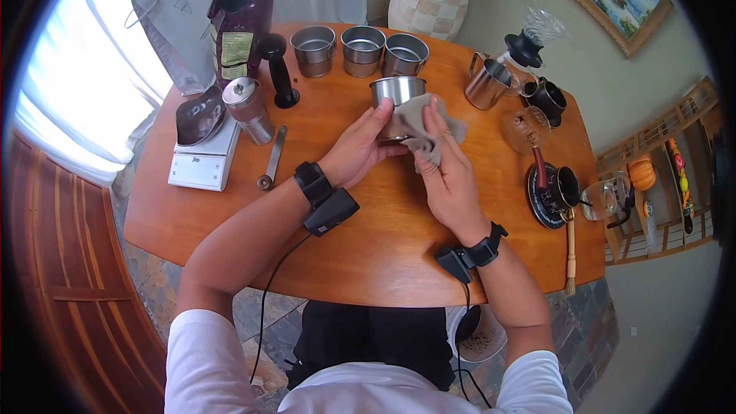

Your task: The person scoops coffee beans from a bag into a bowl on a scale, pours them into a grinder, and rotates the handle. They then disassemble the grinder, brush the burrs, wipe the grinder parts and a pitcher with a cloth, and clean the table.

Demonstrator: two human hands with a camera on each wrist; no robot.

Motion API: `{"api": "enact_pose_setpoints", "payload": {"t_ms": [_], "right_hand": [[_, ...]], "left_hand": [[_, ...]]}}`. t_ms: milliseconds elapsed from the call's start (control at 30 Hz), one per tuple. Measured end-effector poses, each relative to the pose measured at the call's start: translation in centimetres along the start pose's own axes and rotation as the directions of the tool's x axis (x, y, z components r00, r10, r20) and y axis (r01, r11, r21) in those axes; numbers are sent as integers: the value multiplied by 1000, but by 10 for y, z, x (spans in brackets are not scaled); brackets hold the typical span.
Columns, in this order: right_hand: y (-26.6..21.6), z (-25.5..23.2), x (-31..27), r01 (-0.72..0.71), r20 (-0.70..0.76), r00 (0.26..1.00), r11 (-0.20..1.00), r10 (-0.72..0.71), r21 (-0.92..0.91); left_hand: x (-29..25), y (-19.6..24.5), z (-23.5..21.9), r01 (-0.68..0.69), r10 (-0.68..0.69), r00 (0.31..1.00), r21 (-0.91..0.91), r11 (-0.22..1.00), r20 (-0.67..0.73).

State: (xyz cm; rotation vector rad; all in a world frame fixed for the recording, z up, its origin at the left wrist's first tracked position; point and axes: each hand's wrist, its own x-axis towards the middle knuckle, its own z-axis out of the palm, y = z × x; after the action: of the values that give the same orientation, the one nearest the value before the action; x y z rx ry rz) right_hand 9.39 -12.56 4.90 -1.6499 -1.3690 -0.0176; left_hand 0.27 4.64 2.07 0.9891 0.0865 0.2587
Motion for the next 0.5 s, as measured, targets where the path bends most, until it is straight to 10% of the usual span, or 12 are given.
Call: {"api": "enact_pose_setpoints", "payload": {"t_ms": [233,500], "right_hand": [[-7,-1,2,263,233,949,939,-211,-220],[-1,10,-5,-54,13,998,998,53,33]], "left_hand": [[5,-10,-14,51,-34,997,-226,973,75],[0,6,-7,59,-38,992,-182,982,117]]}}
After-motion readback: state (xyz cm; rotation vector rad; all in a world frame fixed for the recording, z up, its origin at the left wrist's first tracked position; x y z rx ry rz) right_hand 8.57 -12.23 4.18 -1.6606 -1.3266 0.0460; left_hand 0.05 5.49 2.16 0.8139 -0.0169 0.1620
